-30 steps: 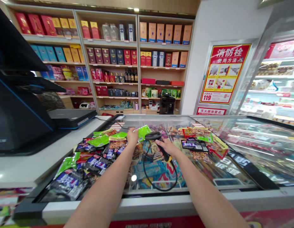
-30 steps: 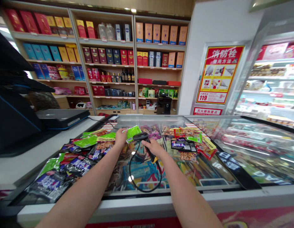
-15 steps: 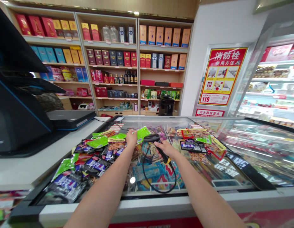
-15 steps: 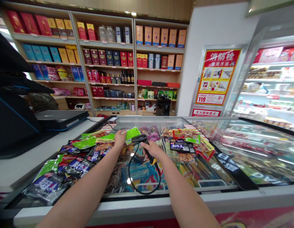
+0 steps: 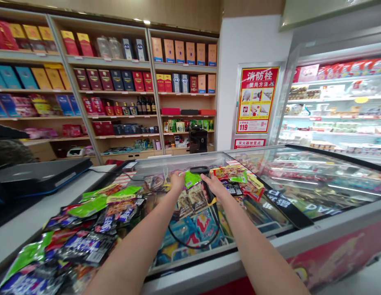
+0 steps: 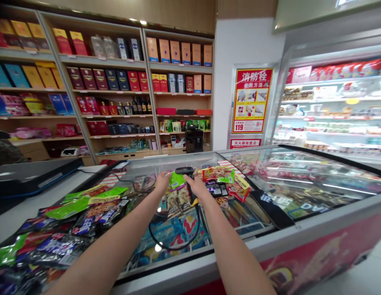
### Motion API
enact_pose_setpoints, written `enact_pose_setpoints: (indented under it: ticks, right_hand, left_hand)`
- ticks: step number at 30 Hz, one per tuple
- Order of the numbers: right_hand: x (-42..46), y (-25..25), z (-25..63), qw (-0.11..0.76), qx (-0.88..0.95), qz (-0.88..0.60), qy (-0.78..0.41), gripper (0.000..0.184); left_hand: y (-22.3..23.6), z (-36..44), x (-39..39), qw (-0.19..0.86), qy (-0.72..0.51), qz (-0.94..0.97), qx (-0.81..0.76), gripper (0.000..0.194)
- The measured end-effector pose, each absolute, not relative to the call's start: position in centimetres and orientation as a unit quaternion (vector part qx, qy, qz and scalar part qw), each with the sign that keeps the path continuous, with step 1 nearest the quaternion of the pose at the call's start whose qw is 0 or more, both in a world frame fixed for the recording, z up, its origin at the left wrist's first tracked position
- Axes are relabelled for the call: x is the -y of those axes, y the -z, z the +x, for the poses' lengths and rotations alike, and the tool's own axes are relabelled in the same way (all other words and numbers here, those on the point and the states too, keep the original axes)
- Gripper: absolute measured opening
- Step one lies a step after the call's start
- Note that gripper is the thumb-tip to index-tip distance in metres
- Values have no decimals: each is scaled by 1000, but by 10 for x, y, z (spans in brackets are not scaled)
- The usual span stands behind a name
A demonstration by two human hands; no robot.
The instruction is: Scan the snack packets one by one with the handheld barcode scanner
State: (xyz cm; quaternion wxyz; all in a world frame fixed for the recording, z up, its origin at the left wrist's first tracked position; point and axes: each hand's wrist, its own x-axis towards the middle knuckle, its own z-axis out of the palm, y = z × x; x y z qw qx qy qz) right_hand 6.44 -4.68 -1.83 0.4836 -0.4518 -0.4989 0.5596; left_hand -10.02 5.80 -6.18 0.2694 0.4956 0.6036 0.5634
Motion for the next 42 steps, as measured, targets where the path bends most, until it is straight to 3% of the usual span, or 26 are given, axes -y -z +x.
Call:
enact_pose_setpoints:
  ticks: [11,18,30,35,42]
  right_hand:
    - [55,23,155,542,432,-520,-500,27]
    - [66,20,161,548,408,-528,-505,24]
    - [56,15,84,488,463,-489,-556,26]
    - [54,16,28,444,505,-444,-592,28]
    - [62,15,-31,393,538,-424,-613,27]
  left_hand:
    - [73,30,-72,326,-498,570,-567,17]
    - [80,30,-66,278,-461,571,-620,19]
    - [49,-122,-41,144,-472,547,-676,21]
    - [29,-201,-10,57,-382,537,-750,29]
    - [23,-299,36,-52,-231,509,-827,54]
